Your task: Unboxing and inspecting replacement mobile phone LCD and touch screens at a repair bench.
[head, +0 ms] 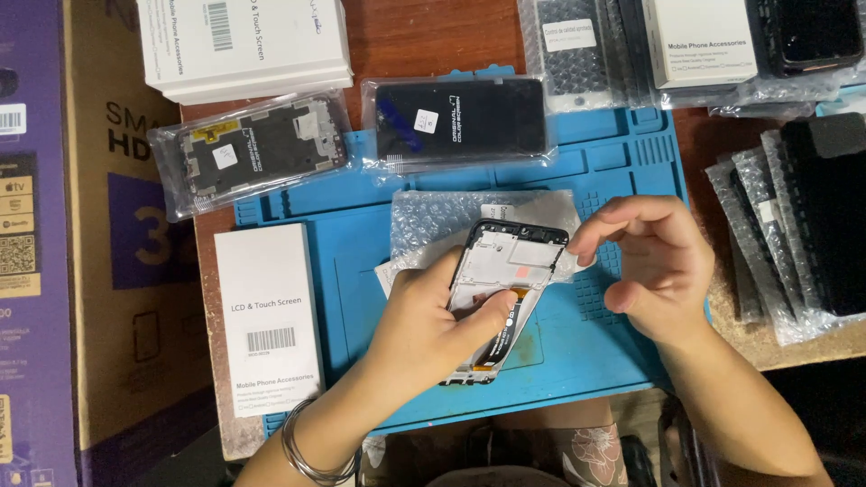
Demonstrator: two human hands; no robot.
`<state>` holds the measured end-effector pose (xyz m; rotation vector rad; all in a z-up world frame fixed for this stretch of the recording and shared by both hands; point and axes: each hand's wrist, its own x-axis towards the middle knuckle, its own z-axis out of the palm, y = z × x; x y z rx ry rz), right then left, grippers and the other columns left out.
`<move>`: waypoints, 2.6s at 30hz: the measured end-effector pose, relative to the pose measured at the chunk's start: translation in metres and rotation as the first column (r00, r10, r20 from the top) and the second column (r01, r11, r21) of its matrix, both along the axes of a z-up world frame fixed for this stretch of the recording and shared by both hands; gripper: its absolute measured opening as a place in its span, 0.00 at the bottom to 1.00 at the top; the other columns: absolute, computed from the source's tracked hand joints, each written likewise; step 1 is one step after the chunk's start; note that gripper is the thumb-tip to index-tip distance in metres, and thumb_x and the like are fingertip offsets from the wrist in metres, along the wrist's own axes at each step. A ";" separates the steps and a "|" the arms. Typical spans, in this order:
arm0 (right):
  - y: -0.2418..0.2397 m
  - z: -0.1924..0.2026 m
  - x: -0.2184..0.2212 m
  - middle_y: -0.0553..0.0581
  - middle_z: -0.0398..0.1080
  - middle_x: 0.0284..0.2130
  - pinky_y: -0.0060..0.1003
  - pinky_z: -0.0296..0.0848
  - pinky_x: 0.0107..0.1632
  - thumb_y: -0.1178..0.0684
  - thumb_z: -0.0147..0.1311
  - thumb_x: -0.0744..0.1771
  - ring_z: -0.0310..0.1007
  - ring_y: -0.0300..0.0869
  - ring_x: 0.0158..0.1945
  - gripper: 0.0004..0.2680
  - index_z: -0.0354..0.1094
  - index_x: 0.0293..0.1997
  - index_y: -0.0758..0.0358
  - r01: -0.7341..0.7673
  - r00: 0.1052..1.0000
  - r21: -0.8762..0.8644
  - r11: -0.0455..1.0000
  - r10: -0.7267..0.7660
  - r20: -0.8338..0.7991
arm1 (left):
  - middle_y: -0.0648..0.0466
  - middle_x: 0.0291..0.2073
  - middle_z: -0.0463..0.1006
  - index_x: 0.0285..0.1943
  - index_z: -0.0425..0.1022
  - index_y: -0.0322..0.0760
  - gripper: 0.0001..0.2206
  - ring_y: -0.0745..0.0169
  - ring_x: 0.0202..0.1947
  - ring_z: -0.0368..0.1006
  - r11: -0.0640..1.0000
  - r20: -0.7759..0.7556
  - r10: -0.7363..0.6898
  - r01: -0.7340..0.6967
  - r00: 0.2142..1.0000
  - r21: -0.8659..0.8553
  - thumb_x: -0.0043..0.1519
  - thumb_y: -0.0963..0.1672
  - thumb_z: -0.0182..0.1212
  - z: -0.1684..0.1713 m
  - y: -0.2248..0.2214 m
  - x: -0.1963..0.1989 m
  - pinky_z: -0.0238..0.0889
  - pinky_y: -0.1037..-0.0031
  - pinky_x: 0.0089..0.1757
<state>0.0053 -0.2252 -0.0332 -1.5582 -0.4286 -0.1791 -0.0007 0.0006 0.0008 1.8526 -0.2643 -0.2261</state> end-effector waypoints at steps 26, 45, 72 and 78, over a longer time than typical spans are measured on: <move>0.003 -0.017 0.013 0.61 0.71 0.27 0.36 0.71 0.34 0.36 0.62 0.49 0.70 0.42 0.25 0.28 0.64 0.40 0.72 -0.137 0.990 -0.040 0.990 0.138 0.007 | 0.51 0.22 0.77 0.35 0.75 0.33 0.08 0.56 0.19 0.74 0.980 0.725 0.198 -0.134 0.659 -0.146 0.50 0.42 0.65 -0.023 -0.007 -0.007 0.68 0.72 0.22; 0.025 0.002 0.003 0.59 0.74 0.22 0.32 0.71 0.35 0.63 0.56 0.60 0.68 0.34 0.27 0.08 0.63 0.38 0.70 -0.064 0.971 0.067 0.996 0.077 -0.227 | 0.42 0.29 0.73 0.51 0.65 0.24 0.13 0.62 0.27 0.70 0.888 0.093 0.048 0.000 0.995 -0.459 0.63 0.42 0.46 -0.018 -0.006 0.008 0.68 0.73 0.29; 0.017 -0.007 0.006 0.61 0.72 0.23 0.34 0.73 0.31 0.62 0.59 0.58 0.69 0.41 0.23 0.20 0.60 0.54 0.75 0.067 0.997 -0.166 0.984 -0.071 -0.021 | 0.42 0.24 0.75 0.44 0.71 0.23 0.08 0.63 0.19 0.71 0.840 0.081 0.230 -0.156 0.970 -0.519 0.57 0.36 0.55 -0.023 -0.008 0.009 0.71 0.74 0.21; 0.017 -0.018 -0.001 0.69 0.68 0.40 0.32 0.68 0.22 0.47 0.69 0.50 0.69 0.45 0.27 0.40 0.47 0.63 0.73 -0.030 1.000 -0.293 0.956 0.031 -0.003 | 0.41 0.30 0.74 0.46 0.68 0.21 0.10 0.63 0.26 0.72 0.794 -0.022 0.235 -0.205 0.972 -0.573 0.59 0.38 0.55 -0.022 -0.011 0.007 0.75 0.68 0.26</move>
